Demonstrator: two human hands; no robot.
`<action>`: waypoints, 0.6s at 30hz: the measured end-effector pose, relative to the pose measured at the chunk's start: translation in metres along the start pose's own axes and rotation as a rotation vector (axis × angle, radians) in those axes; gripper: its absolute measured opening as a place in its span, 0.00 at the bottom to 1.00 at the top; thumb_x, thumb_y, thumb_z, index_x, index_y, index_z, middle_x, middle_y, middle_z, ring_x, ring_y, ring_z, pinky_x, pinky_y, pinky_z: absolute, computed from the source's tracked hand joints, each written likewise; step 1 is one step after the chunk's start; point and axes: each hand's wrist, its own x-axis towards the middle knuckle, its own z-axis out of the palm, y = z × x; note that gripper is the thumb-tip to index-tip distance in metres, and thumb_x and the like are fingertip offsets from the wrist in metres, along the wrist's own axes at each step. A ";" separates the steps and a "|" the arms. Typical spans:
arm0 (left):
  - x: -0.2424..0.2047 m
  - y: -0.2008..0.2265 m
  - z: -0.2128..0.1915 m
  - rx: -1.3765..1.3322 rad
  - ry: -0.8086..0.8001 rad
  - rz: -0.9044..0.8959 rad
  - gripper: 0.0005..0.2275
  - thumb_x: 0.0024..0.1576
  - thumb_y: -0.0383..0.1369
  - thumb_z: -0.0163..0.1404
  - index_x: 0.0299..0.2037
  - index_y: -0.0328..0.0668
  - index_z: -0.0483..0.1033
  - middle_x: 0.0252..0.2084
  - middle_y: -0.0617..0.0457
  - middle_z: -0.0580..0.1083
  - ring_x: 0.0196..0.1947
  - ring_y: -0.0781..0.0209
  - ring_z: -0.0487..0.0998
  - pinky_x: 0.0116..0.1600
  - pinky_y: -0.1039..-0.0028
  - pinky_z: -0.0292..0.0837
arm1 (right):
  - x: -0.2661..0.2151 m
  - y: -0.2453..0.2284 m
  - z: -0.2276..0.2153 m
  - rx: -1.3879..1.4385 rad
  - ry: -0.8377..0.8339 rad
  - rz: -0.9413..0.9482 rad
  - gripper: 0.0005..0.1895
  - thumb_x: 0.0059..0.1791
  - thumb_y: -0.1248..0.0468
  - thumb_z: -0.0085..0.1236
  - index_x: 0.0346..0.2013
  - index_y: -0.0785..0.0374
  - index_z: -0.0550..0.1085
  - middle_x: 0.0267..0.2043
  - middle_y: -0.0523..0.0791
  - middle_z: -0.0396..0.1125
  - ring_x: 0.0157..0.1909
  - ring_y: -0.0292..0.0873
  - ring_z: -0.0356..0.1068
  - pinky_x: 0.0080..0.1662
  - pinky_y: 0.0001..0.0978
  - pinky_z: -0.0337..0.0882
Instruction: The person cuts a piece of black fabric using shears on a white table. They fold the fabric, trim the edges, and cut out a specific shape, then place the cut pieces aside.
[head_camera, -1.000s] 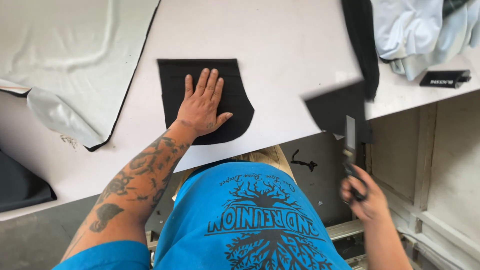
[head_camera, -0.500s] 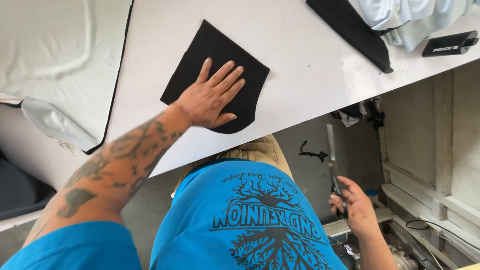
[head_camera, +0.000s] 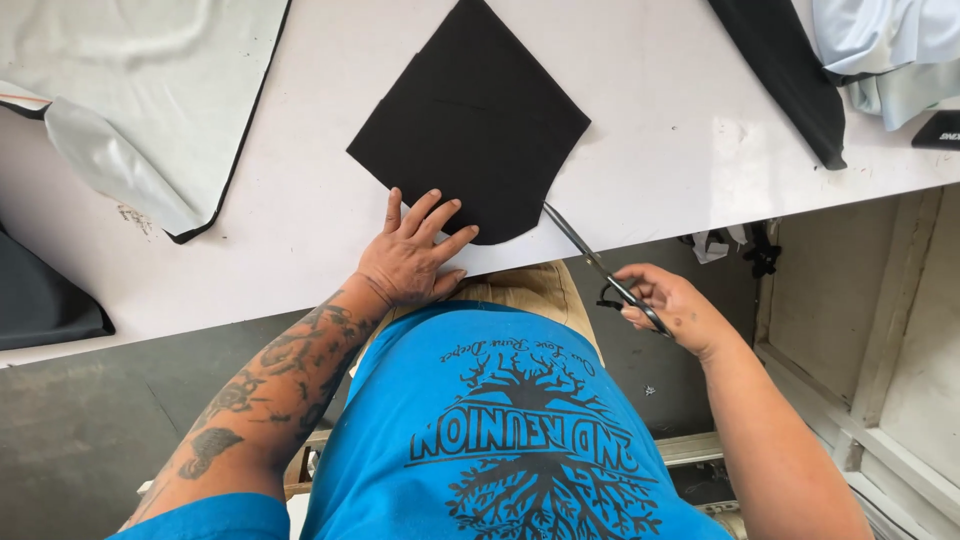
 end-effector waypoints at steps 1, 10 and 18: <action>0.001 0.001 -0.001 0.010 -0.026 -0.002 0.30 0.58 0.63 0.45 0.72 0.75 0.64 0.78 0.55 0.56 0.82 0.45 0.47 0.79 0.33 0.26 | 0.006 -0.006 0.006 -0.014 -0.008 0.001 0.32 0.42 0.65 0.74 0.59 0.70 0.74 0.26 0.55 0.72 0.26 0.46 0.74 0.32 0.34 0.71; 0.004 0.003 -0.007 0.000 -0.109 -0.026 0.31 0.57 0.62 0.46 0.72 0.76 0.62 0.78 0.56 0.56 0.82 0.47 0.47 0.80 0.35 0.26 | 0.036 -0.003 0.019 -0.034 -0.052 0.006 0.33 0.43 0.69 0.74 0.61 0.67 0.73 0.29 0.53 0.72 0.28 0.41 0.71 0.33 0.30 0.71; 0.004 0.004 -0.009 -0.003 -0.119 -0.028 0.30 0.58 0.62 0.45 0.71 0.75 0.64 0.79 0.56 0.55 0.82 0.48 0.47 0.80 0.36 0.26 | 0.035 -0.006 0.022 -0.055 -0.032 0.061 0.31 0.44 0.72 0.72 0.60 0.67 0.72 0.27 0.52 0.71 0.25 0.40 0.71 0.32 0.28 0.72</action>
